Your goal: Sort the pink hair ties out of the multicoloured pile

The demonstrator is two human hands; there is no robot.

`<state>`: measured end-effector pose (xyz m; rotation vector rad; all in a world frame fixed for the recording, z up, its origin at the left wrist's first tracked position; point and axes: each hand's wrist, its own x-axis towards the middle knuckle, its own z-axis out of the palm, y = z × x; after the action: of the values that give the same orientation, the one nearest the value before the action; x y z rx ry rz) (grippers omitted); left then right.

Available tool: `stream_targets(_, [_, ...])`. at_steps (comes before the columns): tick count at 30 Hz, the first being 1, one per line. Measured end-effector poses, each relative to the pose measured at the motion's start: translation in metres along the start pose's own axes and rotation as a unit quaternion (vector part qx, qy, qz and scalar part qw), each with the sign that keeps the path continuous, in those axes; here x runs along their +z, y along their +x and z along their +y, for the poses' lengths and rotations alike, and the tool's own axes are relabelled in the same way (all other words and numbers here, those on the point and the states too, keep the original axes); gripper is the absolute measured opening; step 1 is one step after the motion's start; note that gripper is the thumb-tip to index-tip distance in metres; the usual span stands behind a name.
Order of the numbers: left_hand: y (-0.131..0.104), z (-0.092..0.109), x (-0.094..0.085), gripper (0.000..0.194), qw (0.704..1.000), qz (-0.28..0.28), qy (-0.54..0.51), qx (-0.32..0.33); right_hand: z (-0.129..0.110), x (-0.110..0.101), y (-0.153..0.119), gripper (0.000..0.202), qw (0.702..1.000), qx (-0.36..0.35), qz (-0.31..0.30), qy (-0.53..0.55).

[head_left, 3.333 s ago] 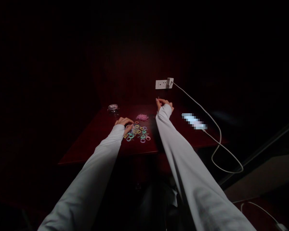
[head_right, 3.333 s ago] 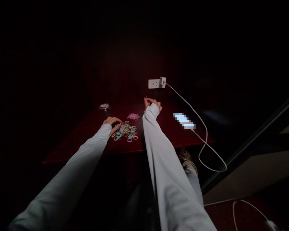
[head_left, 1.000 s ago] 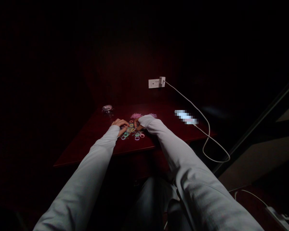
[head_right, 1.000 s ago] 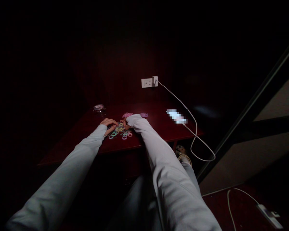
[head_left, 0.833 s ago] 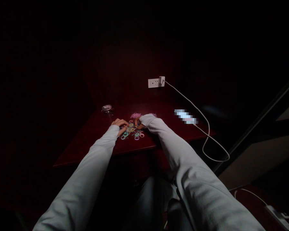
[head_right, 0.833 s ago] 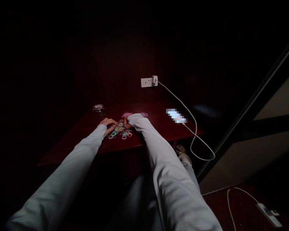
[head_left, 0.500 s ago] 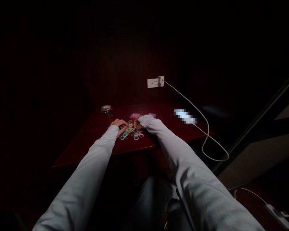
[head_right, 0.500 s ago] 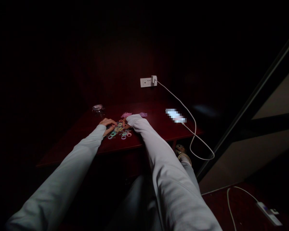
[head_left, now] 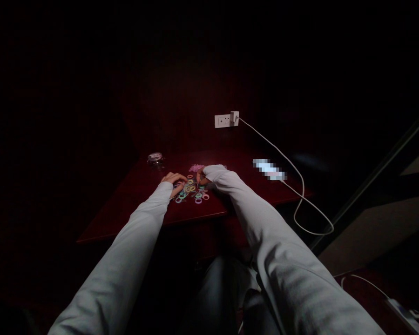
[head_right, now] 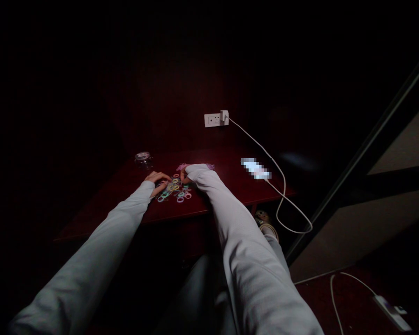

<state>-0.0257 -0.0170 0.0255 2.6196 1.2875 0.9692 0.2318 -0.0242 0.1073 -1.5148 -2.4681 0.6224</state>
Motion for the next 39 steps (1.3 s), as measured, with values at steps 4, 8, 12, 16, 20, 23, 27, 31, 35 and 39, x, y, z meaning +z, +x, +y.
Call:
stream_targets(4, [0.000, 0.002, 0.000, 0.024, 1.000, 0.011, -0.013, -0.008, 0.002, -0.001, 0.004, 0.022, 1.000, -0.005, 0.018, 0.009])
stream_targets(8, [0.000, 0.003, -0.001, 0.023, 1.000, 0.016, -0.023, -0.006, -0.004, 0.000, 0.010, 0.021, 0.998, -0.036, 0.034, 0.024])
stream_targets(12, [0.001, 0.004, -0.002, 0.025, 0.999, 0.004, -0.032, 0.005, -0.015, 0.004, 0.012, 0.023, 0.997, -0.061, 0.048, 0.031])
stream_targets(16, [0.003, 0.006, -0.003, 0.026, 0.999, -0.003, -0.032, 0.001, -0.024, 0.006, 0.008, 0.027, 0.996, -0.076, 0.052, 0.013])
stream_targets(20, [0.004, 0.004, -0.003, 0.025, 1.000, 0.001, -0.024, -0.002, -0.026, 0.005, 0.006, 0.026, 0.996, -0.072, 0.053, 0.003])
stream_targets(23, [0.004, 0.001, -0.003, 0.026, 1.000, 0.001, -0.019, 0.001, -0.023, 0.004, 0.007, 0.024, 0.997, -0.064, 0.046, 0.016])
stream_targets(27, [0.004, -0.003, -0.002, 0.029, 1.000, 0.000, -0.016, 0.001, -0.017, 0.004, 0.010, 0.021, 0.997, -0.055, 0.045, 0.040])
stream_targets(31, [0.003, -0.003, -0.003, 0.030, 1.000, 0.007, -0.014, -0.001, -0.010, 0.005, 0.014, 0.020, 0.997, -0.046, 0.043, 0.045])
stream_targets(35, [0.003, -0.004, -0.002, 0.030, 1.000, 0.011, -0.016, 0.004, -0.004, 0.005, 0.012, 0.025, 0.996, -0.047, 0.053, 0.059])
stream_targets(39, [0.002, -0.004, -0.003, 0.030, 1.000, 0.010, -0.012, 0.004, -0.001, 0.005, 0.010, 0.025, 0.994, -0.047, 0.062, 0.074])
